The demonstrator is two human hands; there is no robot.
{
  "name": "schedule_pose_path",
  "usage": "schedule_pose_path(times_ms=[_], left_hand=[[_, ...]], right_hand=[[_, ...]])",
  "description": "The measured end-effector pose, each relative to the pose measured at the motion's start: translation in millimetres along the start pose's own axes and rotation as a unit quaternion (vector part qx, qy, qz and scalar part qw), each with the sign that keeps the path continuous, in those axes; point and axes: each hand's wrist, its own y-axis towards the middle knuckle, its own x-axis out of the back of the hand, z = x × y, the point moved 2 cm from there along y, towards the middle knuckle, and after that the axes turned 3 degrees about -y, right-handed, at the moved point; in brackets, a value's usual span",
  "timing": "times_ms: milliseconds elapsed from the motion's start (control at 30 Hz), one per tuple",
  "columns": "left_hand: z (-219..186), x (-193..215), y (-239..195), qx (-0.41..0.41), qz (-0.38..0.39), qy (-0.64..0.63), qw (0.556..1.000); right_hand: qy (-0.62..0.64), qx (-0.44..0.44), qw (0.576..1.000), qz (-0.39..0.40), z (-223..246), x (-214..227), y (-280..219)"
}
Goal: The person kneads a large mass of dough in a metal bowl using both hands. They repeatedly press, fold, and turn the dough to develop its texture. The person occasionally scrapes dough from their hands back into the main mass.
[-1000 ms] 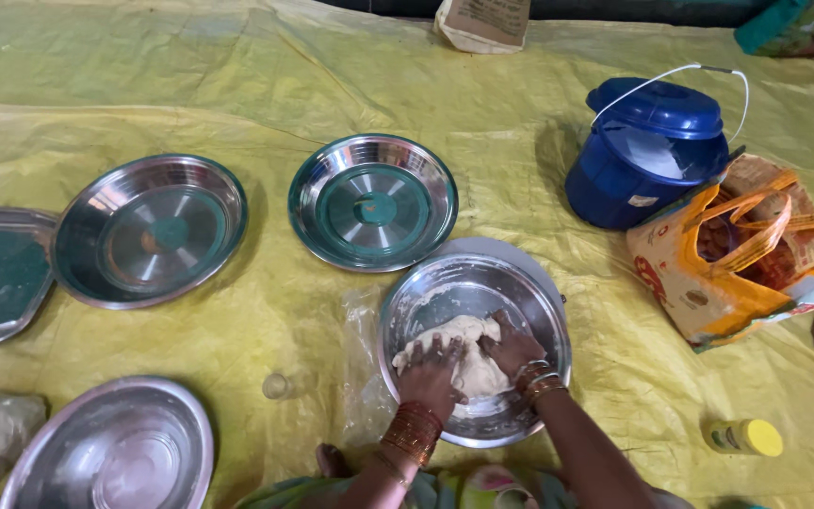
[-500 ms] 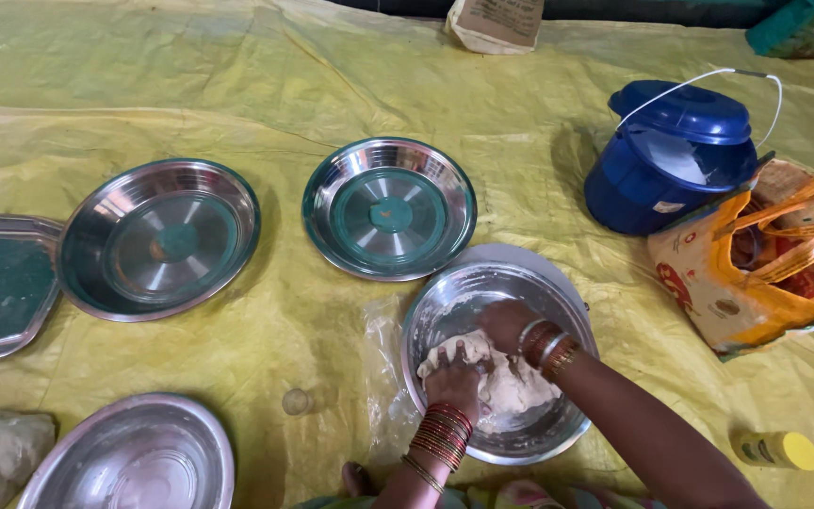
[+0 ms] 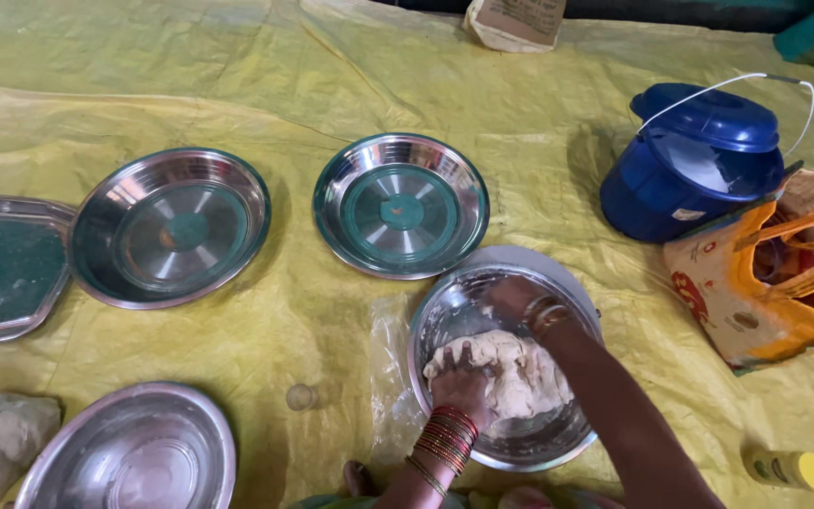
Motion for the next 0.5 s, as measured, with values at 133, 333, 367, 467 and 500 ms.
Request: schedule_pose_path(times_ms=[133, 333, 367, 467, 500], left_hand=[[2, -1, -2, -0.017, -0.029, -0.009, 0.999], [2, -8, 0, -0.009, -0.079, -0.019, 0.997], [2, -9, 0, -0.007, -0.087, -0.023, 0.996], [2, -8, -2, -0.004, -0.101, -0.017, 0.995], [2, -7, -2, -0.003, -0.105, -0.013, 0.994]], right_hand=[[-0.011, -0.064, 0.997, -0.032, -45, -15, -53], [0.052, -0.209, 0.976, -0.019, -42, -72, -145], [0.080, -0.219, 0.971, -0.040, -35, -81, -161], [0.104, -0.236, 0.964, -0.065, -11, -99, -194], [0.155, -0.235, 0.959, -0.038, -11, -99, -202]])
